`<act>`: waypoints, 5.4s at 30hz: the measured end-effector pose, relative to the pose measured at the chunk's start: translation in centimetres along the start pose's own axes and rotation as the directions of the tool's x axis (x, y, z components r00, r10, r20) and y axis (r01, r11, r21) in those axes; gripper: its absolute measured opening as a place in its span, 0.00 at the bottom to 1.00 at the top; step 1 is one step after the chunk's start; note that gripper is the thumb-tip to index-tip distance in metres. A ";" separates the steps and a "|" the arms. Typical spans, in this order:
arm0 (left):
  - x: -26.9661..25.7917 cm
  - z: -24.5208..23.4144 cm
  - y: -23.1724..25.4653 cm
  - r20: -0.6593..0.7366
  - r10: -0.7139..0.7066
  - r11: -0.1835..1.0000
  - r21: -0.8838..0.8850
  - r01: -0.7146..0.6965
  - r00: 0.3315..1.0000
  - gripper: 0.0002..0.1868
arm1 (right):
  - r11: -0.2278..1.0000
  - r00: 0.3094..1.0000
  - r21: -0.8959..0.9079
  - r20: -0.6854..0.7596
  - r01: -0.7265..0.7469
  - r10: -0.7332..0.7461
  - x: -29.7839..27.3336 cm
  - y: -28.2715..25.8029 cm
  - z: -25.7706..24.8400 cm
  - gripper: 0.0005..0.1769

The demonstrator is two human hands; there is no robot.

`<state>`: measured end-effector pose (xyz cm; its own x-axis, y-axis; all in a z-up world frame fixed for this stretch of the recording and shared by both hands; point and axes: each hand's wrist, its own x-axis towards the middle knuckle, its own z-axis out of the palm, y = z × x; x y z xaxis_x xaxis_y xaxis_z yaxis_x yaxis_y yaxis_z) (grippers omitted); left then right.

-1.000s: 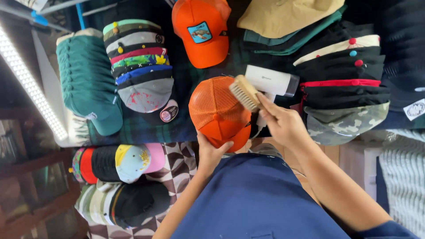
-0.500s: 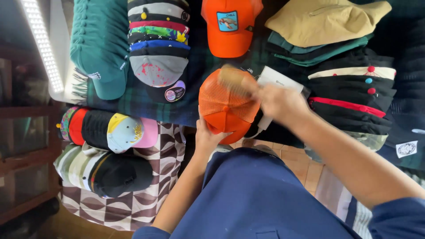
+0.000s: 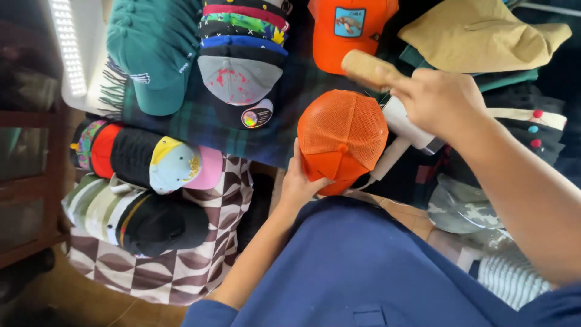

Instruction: The person cleans an orange mesh hat by brushing it with a wooden brush and using a hairdryer to remove dust and debris.

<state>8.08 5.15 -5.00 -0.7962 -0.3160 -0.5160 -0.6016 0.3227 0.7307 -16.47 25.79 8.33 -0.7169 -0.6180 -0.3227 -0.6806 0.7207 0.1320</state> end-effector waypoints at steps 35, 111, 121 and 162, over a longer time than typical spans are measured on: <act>-0.4 -3.9 -3.6 0.243 0.210 0.977 -0.032 -0.209 0.947 0.59 | 0.794 0.951 0.599 -0.173 -0.104 0.256 -9.2 -9.5 3.6 0.26; 8.2 -10.1 -1.3 0.133 0.422 0.869 0.223 -0.442 0.897 0.26 | 0.800 0.743 0.567 -0.619 0.197 0.256 -0.9 -15.2 4.0 0.17; 6.7 -12.5 0.4 0.265 0.289 0.940 0.105 -0.325 0.920 0.27 | 0.757 0.679 0.637 -0.621 0.145 0.392 -1.5 -15.5 4.2 0.17; 9.9 -15.0 3.3 0.166 0.839 0.347 0.570 -0.745 0.518 0.24 | 0.742 0.502 0.669 -0.654 0.036 0.566 -5.8 -20.4 8.0 0.51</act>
<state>-0.84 -10.29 -1.06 -0.9278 0.2556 0.2718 0.3479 0.8558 0.3829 2.77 17.14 0.04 -0.8437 -0.1082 0.5258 -0.4300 0.7227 -0.5412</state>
